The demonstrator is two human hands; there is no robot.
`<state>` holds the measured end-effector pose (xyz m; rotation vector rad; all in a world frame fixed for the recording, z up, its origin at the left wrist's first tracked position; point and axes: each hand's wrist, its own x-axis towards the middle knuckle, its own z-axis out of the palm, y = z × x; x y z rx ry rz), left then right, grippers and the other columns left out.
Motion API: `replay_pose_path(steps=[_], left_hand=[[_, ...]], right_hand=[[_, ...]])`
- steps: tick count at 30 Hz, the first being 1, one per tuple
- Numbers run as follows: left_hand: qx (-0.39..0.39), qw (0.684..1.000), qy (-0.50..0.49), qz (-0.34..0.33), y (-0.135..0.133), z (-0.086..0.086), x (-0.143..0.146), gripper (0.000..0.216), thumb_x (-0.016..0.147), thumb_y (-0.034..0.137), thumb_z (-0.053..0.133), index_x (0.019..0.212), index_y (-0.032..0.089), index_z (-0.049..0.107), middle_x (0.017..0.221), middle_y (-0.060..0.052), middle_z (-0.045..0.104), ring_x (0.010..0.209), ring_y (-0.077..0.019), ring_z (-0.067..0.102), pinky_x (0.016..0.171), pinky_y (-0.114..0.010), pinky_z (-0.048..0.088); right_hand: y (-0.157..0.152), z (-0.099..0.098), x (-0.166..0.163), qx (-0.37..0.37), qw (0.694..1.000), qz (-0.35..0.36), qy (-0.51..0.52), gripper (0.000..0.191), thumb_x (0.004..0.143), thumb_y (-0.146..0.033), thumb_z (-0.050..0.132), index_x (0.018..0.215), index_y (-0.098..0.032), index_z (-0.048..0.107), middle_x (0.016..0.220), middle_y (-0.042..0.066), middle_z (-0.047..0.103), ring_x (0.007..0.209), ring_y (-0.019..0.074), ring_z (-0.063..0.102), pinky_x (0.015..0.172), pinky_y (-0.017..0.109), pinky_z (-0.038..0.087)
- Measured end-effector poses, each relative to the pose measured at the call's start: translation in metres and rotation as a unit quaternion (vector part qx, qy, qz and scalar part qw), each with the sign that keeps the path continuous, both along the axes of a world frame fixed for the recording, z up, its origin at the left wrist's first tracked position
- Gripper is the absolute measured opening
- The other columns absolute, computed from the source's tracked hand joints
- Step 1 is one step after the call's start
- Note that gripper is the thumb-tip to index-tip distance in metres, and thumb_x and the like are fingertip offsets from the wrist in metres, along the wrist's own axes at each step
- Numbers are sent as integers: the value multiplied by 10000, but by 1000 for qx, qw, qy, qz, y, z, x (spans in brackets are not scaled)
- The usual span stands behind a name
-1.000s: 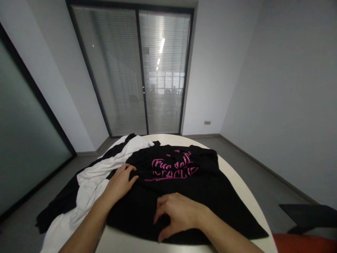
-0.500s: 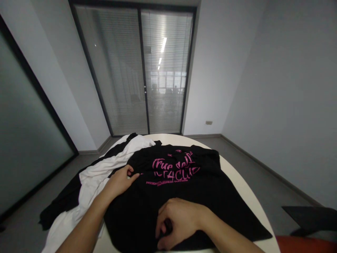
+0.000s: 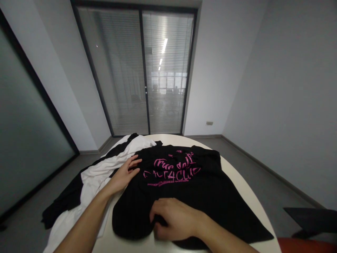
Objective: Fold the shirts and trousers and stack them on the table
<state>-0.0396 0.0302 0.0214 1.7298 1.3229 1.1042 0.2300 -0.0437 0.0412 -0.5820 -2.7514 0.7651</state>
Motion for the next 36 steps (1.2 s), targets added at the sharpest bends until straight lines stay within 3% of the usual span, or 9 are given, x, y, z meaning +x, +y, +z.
replay_pose_path(steps=[4,7,13,16,19,24,28,32,36], left_hand=[[32,991,129,1,-7,-4,3,567,836,378,579,1366,201,489,1410,-126,554,1189,-259,609,1043,-429,458],[79,964,245,72,-9,-10,3,447,839,351,572,1259,197,566,1284,-116,612,1129,-277,627,1007,-438,475],[68,940,310,126,-8,-15,4,355,848,384,579,1153,202,580,1144,-98,600,966,-264,653,866,-399,520],[75,945,298,112,-8,-14,7,352,827,350,596,1148,205,581,1131,-83,601,842,-226,644,835,-389,515],[89,951,270,119,-6,-10,5,315,804,310,596,1102,210,605,1106,-67,616,746,-191,616,804,-372,509],[85,946,240,201,1,-1,-10,285,739,328,631,996,204,634,1030,-55,645,697,-178,601,756,-348,509],[19,948,243,203,4,-4,-20,448,736,441,654,1092,173,610,1093,-87,660,663,-176,624,719,-353,527],[27,947,254,193,4,-15,-19,572,744,533,648,1156,143,576,1154,-135,647,872,-260,671,849,-420,532],[76,936,276,205,6,-21,-18,581,739,444,664,1223,149,535,1219,-154,624,1174,-325,590,997,-460,475]], right_hand=[[5,10,9,-22,993,-109,34,482,812,-83,469,1276,-194,536,1107,57,662,978,175,613,862,279,463],[5,14,12,30,995,-83,37,631,771,-23,468,1352,-261,526,1261,47,594,1158,185,526,994,318,406],[-5,4,-6,137,988,-71,-10,369,844,-422,678,1161,-239,634,1246,58,593,1140,246,505,965,386,389],[-12,-2,-19,169,980,-93,-39,307,914,-401,607,1175,-238,619,1083,66,655,1055,242,554,928,387,397],[-20,-2,-25,125,985,-111,-32,241,963,-325,531,1175,-244,612,1012,44,696,968,208,615,890,337,424],[-28,5,-20,-30,999,5,33,334,1008,-395,480,1281,-221,562,1094,20,720,919,127,669,778,187,462],[-25,0,-18,38,995,95,13,330,969,-457,552,1221,-258,625,1133,0,706,1026,151,632,890,220,447],[-25,-5,-18,150,986,26,-75,364,872,-420,669,1202,-270,633,1064,42,693,971,230,631,818,320,486],[-28,-3,-17,125,985,16,-117,286,881,-383,654,1115,-218,667,967,46,714,870,211,668,768,295,507]])
